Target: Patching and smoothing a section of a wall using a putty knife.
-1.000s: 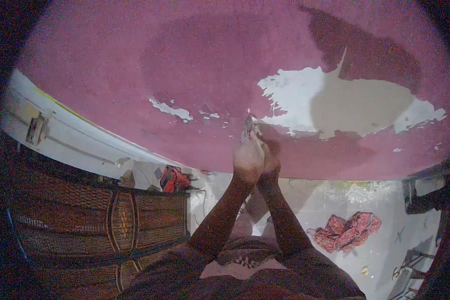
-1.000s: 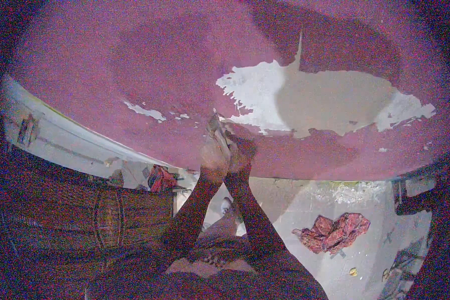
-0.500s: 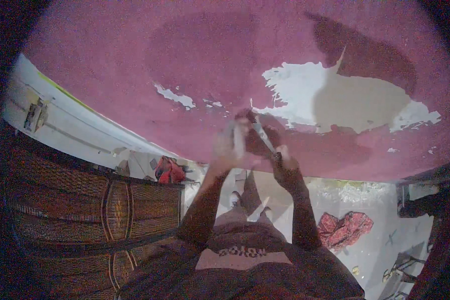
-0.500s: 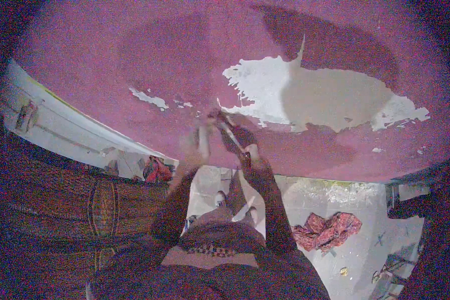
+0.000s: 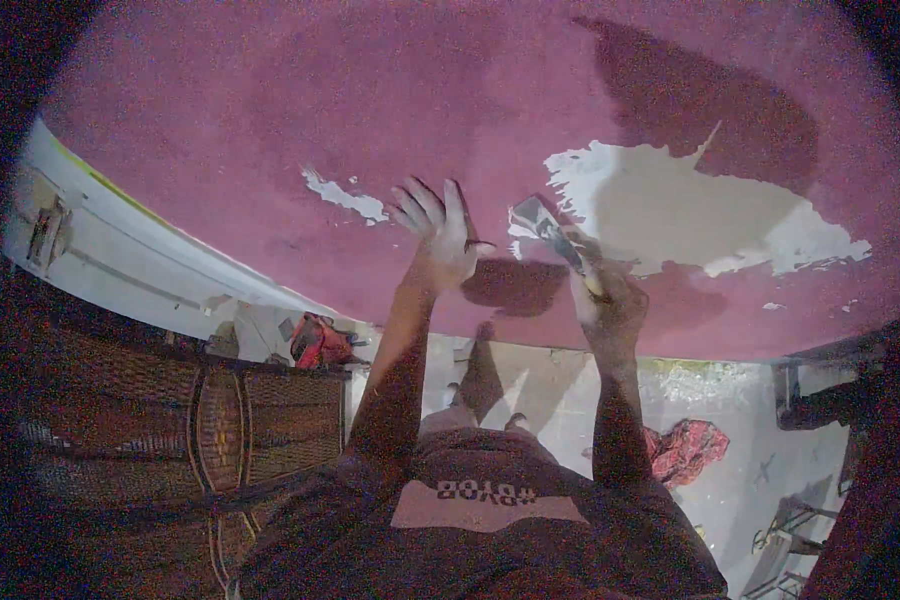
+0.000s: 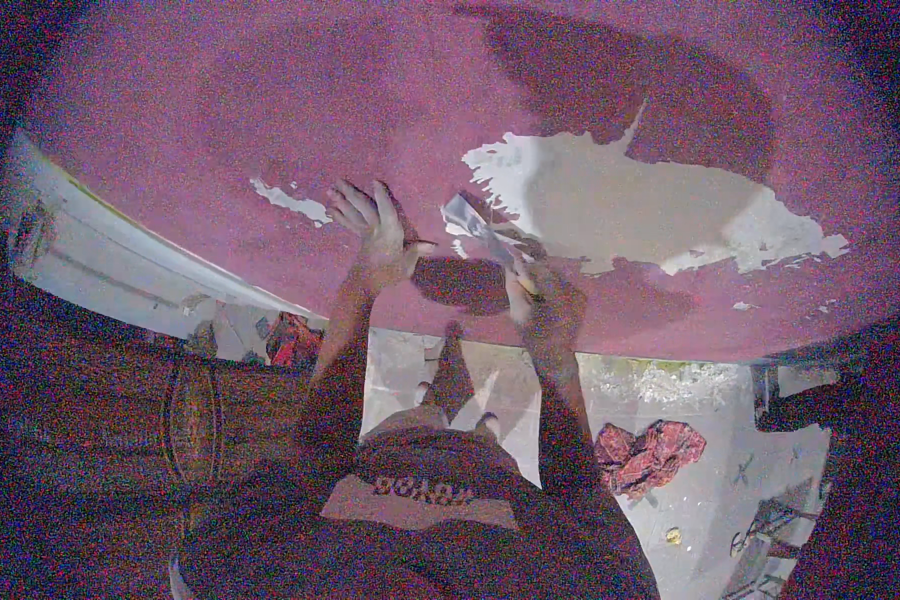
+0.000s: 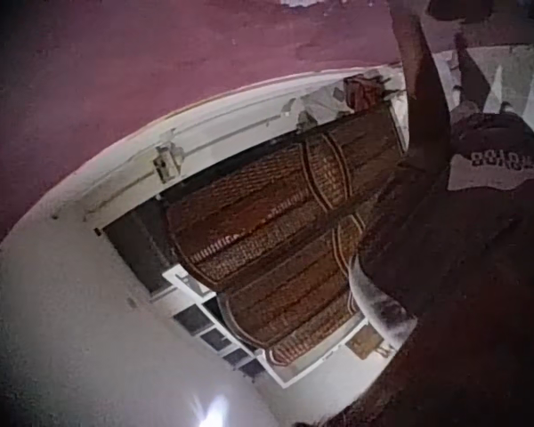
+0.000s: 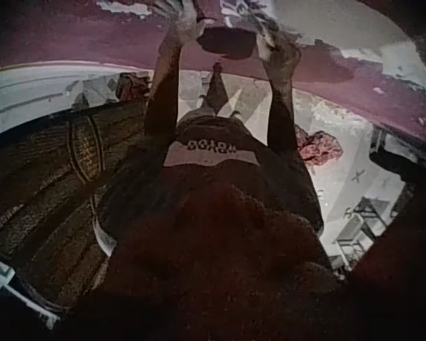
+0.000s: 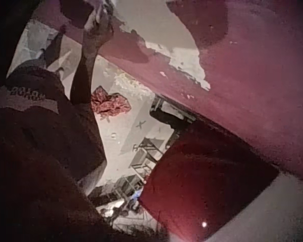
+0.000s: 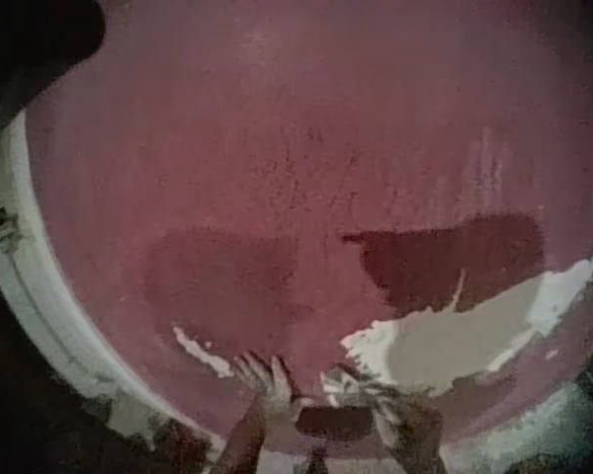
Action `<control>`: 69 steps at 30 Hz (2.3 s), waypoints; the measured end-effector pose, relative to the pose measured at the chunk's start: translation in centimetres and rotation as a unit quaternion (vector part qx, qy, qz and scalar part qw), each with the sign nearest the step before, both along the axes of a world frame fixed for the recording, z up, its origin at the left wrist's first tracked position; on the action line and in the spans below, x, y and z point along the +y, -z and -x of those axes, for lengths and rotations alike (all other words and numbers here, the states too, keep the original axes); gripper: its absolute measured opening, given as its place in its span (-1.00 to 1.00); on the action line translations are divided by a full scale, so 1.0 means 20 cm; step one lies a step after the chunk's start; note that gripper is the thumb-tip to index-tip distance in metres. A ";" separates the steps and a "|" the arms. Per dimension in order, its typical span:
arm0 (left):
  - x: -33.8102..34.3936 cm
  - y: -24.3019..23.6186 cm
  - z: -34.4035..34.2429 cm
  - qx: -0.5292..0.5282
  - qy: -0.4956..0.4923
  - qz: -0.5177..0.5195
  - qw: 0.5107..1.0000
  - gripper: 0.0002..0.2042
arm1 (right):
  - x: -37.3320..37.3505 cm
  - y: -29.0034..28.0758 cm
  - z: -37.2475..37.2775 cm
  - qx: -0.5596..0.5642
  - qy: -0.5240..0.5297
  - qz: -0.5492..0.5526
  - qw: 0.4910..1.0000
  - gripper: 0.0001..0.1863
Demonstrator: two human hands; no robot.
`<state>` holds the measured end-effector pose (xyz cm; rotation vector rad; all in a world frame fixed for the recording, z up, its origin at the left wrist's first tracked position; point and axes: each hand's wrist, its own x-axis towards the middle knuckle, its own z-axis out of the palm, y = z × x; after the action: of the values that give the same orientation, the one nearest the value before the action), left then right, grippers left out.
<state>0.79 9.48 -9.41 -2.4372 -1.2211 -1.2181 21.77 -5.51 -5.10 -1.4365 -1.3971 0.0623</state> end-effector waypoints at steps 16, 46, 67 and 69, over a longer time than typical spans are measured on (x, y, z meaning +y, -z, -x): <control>-0.06 -0.02 0.05 0.067 0.009 0.044 0.997 -0.16 | -0.03 0.03 -0.03 -0.129 0.033 -0.102 0.986 -0.95; -0.02 -0.01 0.10 0.145 0.007 0.077 0.986 0.10 | -0.03 -0.06 0.02 -0.179 0.102 -0.118 0.972 -0.83; -0.02 -0.05 0.10 0.091 0.038 0.100 0.990 -0.06 | 0.02 0.07 0.01 0.027 0.044 -0.062 0.997 -0.87; -0.01 -0.05 0.14 0.097 0.040 0.089 0.991 -0.05 | -0.04 0.05 -0.04 0.009 0.043 -0.044 0.998 -0.85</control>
<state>-1.94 9.21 -8.45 -2.6813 -1.2343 -0.8989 22.51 -6.28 -6.06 -1.4182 -1.3056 -0.0415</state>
